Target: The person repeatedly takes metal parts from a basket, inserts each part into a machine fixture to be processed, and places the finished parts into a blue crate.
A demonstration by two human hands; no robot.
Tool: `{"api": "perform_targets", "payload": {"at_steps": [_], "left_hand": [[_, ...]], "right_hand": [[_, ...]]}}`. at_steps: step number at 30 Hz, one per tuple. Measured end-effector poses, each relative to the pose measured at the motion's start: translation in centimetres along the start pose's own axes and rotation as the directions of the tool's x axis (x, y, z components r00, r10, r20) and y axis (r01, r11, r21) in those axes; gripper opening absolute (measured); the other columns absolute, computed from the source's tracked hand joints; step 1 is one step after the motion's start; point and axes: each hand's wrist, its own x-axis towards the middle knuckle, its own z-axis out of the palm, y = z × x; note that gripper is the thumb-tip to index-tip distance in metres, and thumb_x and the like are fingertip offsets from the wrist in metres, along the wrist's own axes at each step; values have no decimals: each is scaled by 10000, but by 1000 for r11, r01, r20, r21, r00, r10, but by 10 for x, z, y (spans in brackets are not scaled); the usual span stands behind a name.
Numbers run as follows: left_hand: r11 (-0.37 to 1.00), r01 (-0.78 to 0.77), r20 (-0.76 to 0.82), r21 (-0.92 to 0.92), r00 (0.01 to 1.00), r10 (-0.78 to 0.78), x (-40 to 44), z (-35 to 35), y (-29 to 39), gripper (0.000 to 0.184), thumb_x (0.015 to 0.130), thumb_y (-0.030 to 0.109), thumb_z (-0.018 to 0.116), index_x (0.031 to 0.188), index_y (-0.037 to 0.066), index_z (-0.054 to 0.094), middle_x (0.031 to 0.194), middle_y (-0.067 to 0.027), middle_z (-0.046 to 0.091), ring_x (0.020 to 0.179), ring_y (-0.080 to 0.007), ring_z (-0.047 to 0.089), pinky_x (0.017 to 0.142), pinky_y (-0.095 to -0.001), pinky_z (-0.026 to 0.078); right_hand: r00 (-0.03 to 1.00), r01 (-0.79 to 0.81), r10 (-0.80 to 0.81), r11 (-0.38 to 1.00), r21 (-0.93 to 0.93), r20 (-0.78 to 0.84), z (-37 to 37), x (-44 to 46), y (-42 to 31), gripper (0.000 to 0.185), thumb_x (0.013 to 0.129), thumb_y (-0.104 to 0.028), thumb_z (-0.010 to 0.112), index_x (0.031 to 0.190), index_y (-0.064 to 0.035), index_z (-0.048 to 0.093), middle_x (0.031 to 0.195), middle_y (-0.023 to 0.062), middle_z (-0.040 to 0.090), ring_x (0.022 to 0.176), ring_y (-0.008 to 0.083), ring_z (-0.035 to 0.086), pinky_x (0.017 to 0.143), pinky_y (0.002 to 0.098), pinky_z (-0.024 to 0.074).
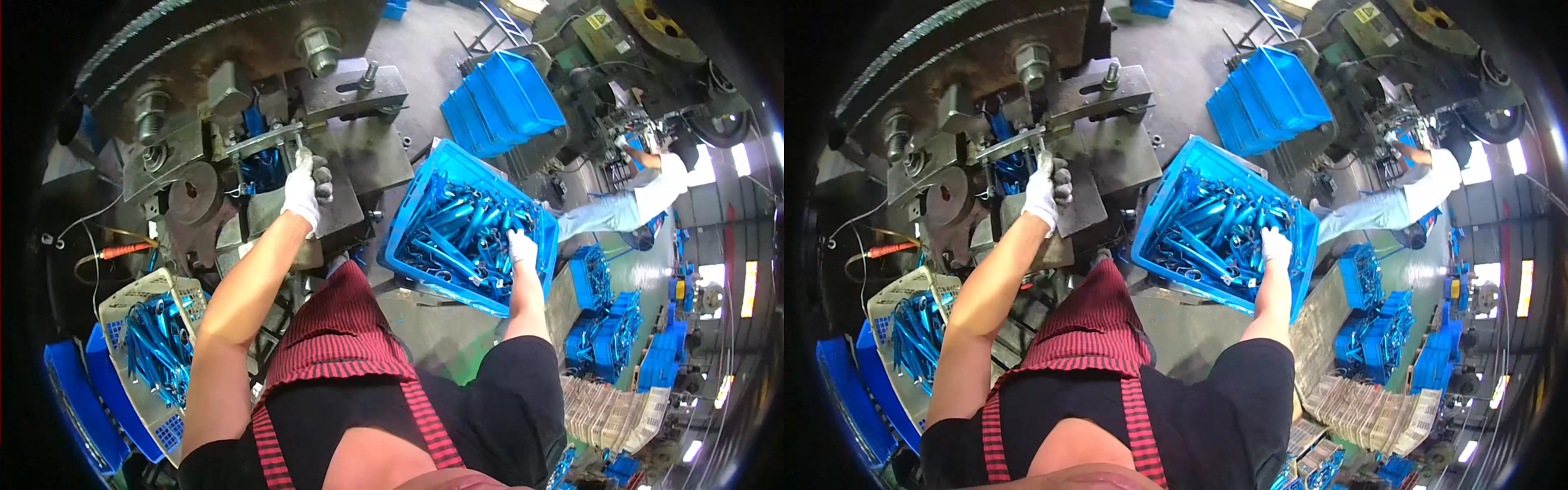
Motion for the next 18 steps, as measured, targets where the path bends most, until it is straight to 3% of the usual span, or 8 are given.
{"api": "perform_targets", "payload": {"at_steps": [1,2,6,10,12,14,16,18], "left_hand": [[1000,16,57,-7,998,-15,3,-4,-1,383,862,524,416,835,150,492,546,39,444,379,-78,350,350,-226,253],[1000,3,59,4,998,-3,5,-6,-2,374,869,511,410,838,148,493,571,41,449,399,-79,366,355,-224,269],[999,-10,49,36,999,8,-5,1,1,354,879,484,405,839,144,495,609,50,446,442,-79,400,361,-213,281],[995,103,144,-9,984,-101,-9,-1,15,369,870,498,420,816,143,507,597,41,456,443,-81,408,373,-211,296],[1000,-18,135,-18,991,20,-28,2,29,353,868,485,439,807,144,508,597,33,471,442,-82,414,381,-219,305],[931,-172,235,-322,938,255,-37,-12,40,324,859,440,493,815,119,508,599,11,481,449,-86,431,382,-228,330],[900,-160,442,-406,828,346,-64,-39,53,302,854,414,517,816,115,511,588,5,481,438,-90,430,377,-211,339],[987,-149,-17,-63,989,148,-57,-55,38,195,859,300,544,793,123,494,542,9,442,402,-84,393,347,-199,315]], "right_hand": [[985,171,-174,975,-139,-9,10,2,6,217,857,-210,403,1026,-130,512,978,150,568,832,316,593,709,425,468],[970,240,-242,969,-65,-20,18,3,14,237,813,-214,471,1033,-136,514,994,158,567,837,321,589,697,420,475],[962,220,-180,956,196,-204,-68,-10,-55,379,741,-238,566,1095,-122,493,860,175,605,776,351,595,665,425,473],[897,279,-156,925,256,-413,-163,-18,-137,400,750,-221,545,1124,-94,483,843,186,610,753,357,593,664,429,470],[695,588,-357,782,206,-624,-170,-5,-154,362,803,-241,524,1124,-76,485,900,208,591,767,360,581,671,422,462],[714,647,-425,705,291,-557,-193,-7,-181,305,818,-249,536,1040,-40,533,853,211,595,774,366,576,668,409,459],[718,686,-516,637,350,-468,-208,-10,-203,292,807,-258,561,980,-22,558,822,204,600,766,365,575,657,402,458],[703,710,-522,543,448,-482,-217,-16,-238,308,791,-285,590,931,-11,584,757,171,609,708,317,594,627,374,456]]}}
